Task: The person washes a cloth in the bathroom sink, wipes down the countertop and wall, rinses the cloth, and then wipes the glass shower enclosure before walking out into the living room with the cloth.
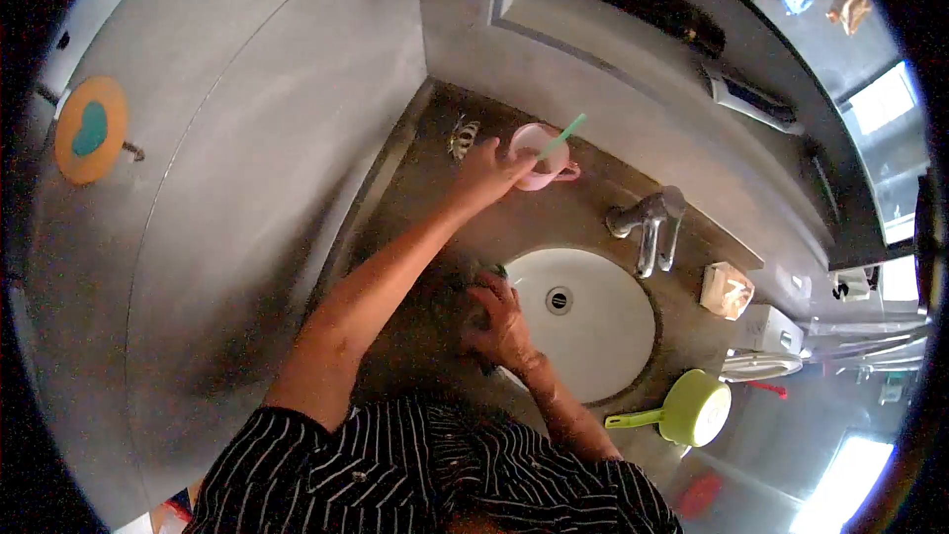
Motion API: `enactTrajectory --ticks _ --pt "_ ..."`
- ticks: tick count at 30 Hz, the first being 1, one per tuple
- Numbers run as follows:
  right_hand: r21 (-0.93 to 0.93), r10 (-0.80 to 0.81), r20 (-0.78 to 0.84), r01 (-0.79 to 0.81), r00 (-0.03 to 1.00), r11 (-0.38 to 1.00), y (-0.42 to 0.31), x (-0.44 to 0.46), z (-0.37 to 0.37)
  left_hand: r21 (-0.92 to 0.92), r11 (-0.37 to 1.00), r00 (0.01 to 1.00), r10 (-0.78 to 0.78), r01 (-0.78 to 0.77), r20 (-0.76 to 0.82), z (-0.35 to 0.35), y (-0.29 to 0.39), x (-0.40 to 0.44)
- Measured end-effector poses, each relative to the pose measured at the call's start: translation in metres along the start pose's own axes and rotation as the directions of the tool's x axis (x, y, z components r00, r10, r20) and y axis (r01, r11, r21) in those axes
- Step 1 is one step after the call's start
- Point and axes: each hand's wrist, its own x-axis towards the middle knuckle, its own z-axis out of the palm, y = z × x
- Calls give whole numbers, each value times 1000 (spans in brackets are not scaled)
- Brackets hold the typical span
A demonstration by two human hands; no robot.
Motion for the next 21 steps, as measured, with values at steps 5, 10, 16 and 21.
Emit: enactTrajectory --ticks 5,10,16,21 --pt "588 -31 -112 92 993 803 -31 83 3 82 883 789 451 -462 -418 -104 25 -161" --pt "339 -66 -556 298 828 892 -19 275 47 563 819 826 390 -109 -407 -162 -48 -309" --pt "110 55 -347 -18 936 994 -25 240 118 411 876 859 -9 254 -512 -167 -79 -435" --pt "-16 -178 19 179 984 984 -132 11 211 226 911 866 -216 345 -451 -173 -74 -445"
